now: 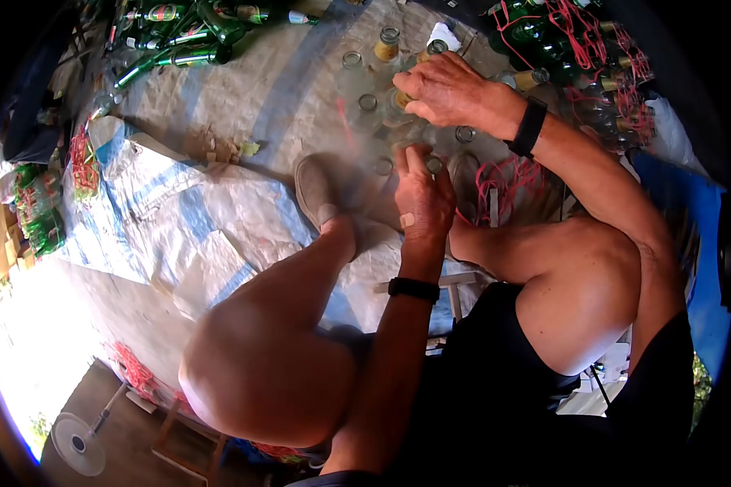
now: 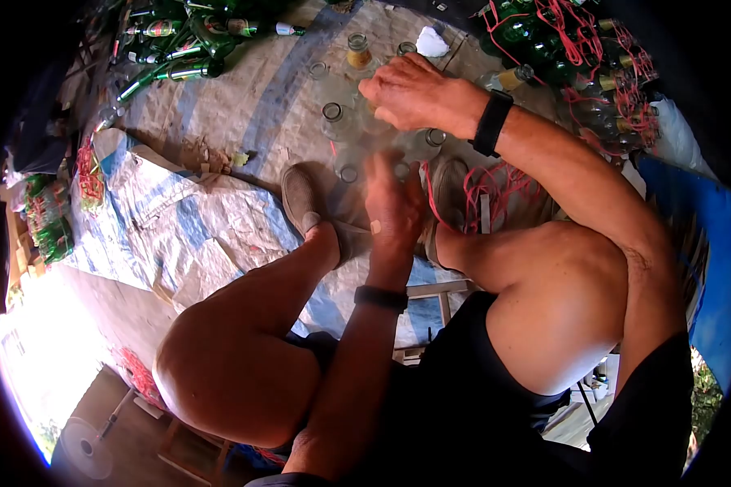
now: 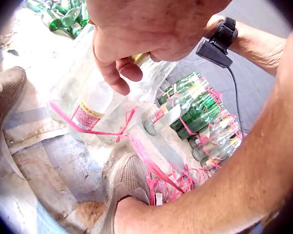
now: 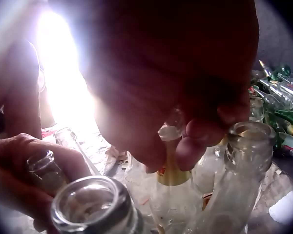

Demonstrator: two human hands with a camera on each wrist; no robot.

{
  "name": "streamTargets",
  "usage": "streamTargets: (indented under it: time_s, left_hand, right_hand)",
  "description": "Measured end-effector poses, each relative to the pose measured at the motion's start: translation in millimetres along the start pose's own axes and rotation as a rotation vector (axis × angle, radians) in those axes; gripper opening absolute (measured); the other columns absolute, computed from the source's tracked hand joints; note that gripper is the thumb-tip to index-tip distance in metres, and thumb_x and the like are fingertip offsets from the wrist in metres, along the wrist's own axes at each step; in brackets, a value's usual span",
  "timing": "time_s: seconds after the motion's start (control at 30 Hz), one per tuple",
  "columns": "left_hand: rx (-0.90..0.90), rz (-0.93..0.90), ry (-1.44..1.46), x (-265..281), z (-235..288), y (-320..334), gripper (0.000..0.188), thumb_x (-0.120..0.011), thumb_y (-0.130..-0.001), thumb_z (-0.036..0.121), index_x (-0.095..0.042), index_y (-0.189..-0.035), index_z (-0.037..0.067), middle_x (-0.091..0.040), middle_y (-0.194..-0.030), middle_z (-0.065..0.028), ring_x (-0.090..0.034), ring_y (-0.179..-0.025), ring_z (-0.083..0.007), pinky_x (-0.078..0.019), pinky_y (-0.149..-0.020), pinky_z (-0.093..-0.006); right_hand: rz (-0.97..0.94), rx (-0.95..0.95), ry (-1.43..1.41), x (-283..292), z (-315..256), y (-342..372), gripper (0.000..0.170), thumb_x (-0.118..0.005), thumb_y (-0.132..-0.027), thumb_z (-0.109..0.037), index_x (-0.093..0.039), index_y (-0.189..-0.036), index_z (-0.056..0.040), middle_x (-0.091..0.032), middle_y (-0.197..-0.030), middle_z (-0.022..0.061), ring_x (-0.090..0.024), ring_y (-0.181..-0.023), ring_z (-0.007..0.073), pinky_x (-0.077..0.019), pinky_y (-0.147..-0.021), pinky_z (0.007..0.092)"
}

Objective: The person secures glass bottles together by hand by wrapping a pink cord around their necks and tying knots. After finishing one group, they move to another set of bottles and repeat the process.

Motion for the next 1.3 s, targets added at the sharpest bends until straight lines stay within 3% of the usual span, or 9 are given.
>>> streamTargets:
  time_s: [0.27, 0.63, 0.83, 0.9, 0.97, 1.03, 1.13, 1.2, 1.3]
  left_hand:
    - [0.034, 0.003, 0.014, -0.3, 1.5, 0.0, 0.026, -0.064, -0.093, 0.012, -0.053, -0.115, 0.005, -0.058, -0.114, -0.0216, -0.062, -0.093, -0.0472, -0.0518, -0.076, -0.0519]
    - [0.034, -0.006, -0.011, -0.4, 3.2, 1.1, 0.028, -0.064, -0.092, 0.012, -0.053, -0.117, 0.006, -0.059, -0.115, -0.0228, -0.062, -0.097, -0.0484, -0.0514, -0.079, -0.0522]
    - [0.03, -0.038, 0.01, -0.9, 4.7, 0.9, 0.03, -0.064, -0.094, 0.018, -0.056, -0.118, 0.002, -0.058, -0.112, -0.0254, -0.057, -0.105, -0.0502, -0.0489, -0.087, -0.0527]
    - [0.018, -0.01, 0.009, -1.1, 3.5, 0.5, 0.03, -0.064, -0.093, 0.016, -0.056, -0.118, 0.001, -0.057, -0.113, -0.0253, -0.057, -0.106, -0.0492, -0.0485, -0.089, -0.0515]
    - [0.022, -0.018, 0.02, -0.3, 2.4, 1.3, 0.03, -0.064, -0.092, 0.015, -0.056, -0.117, 0.0, -0.057, -0.113, -0.0247, -0.057, -0.106, -0.0475, -0.0485, -0.091, -0.0503]
    - [0.02, -0.033, 0.01, -0.2, 0.4, 1.9, 0.029, -0.064, -0.092, 0.014, -0.056, -0.116, 0.0, -0.057, -0.112, -0.0243, -0.058, -0.104, -0.0462, -0.0487, -0.091, -0.0495]
    - [0.014, -0.035, 0.006, 0.4, 1.9, 1.6, 0.028, -0.064, -0.092, 0.012, -0.056, -0.115, 0.0, -0.057, -0.11, -0.024, -0.058, -0.103, -0.045, -0.0486, -0.09, -0.0483]
    - [-0.01, -0.027, 0.012, -1.5, -1.4, 1.1, 0.027, -0.063, -0.092, 0.012, -0.056, -0.115, -0.001, -0.057, -0.109, -0.0241, -0.057, -0.103, -0.0445, -0.0484, -0.09, -0.0478]
    - [-0.028, -0.024, 0.015, -1.4, -2.6, 1.8, 0.027, -0.063, -0.092, 0.012, -0.056, -0.114, -0.001, -0.058, -0.107, -0.0241, -0.057, -0.103, -0.0438, -0.0479, -0.091, -0.0469]
  right_hand:
    - [-0.03, -0.015, -0.065, 4.1, 8.3, -16.5, 0.023, -0.073, -0.077, -0.015, -0.055, -0.084, -0.0037, -0.065, -0.077, 0.0164, -0.065, -0.079, 0.0411, -0.0497, -0.068, 0.0512]
    - [-0.103, -0.108, -0.116, 10.8, 5.7, -20.5, 0.026, -0.07, -0.08, -0.017, -0.055, -0.097, -0.0039, -0.066, -0.079, 0.0192, -0.066, -0.081, 0.0434, -0.0507, -0.071, 0.0539]
    - [0.138, -0.045, -0.069, 22.0, 5.3, -16.6, 0.029, -0.07, -0.082, -0.02, -0.059, -0.104, -0.0039, -0.068, -0.087, 0.0208, -0.067, -0.084, 0.0431, -0.0532, -0.075, 0.0525]
    - [0.127, -0.086, -0.158, 43.8, 15.0, -20.1, 0.029, -0.072, -0.082, -0.024, -0.061, -0.099, -0.0035, -0.069, -0.09, 0.0207, -0.067, -0.084, 0.043, -0.0533, -0.075, 0.0516]
    - [-0.128, -0.29, -0.161, 80.1, 34.1, -21.7, 0.035, -0.075, -0.082, -0.032, -0.063, -0.096, -0.002, -0.069, -0.092, 0.0221, -0.068, -0.089, 0.0422, -0.0519, -0.076, 0.0527]
    - [-0.114, -0.403, -0.089, 118.4, 48.3, -5.5, 0.026, -0.066, -0.085, -0.026, -0.065, -0.083, 0.0002, -0.063, -0.071, 0.0172, -0.061, -0.068, 0.0387, -0.0466, -0.063, 0.0501]
    - [-0.045, -0.538, 0.013, 124.8, 86.5, 34.5, 0.025, -0.068, -0.084, -0.022, -0.067, -0.079, 0.0022, -0.066, -0.069, 0.0174, -0.064, -0.065, 0.0318, -0.0472, -0.06, 0.0445]
    - [-0.36, -0.655, 0.08, 114.3, 114.3, 61.9, 0.041, -0.076, -0.082, -0.036, -0.064, -0.103, -0.0021, -0.069, -0.097, 0.0233, -0.068, -0.095, 0.0408, -0.0521, -0.079, 0.0516]
    - [-0.31, -0.638, 0.083, 69.8, 142.6, 111.5, 0.047, -0.077, -0.082, -0.038, -0.064, -0.109, -0.0028, -0.069, -0.103, 0.0245, -0.068, -0.1, 0.0406, -0.0521, -0.084, 0.0503]
Point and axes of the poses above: each hand's wrist, its own y-axis away from the middle knuckle, its own x-axis out of the back of the hand, z = x × y, the point moved 2 cm from there along -y, towards the middle knuckle
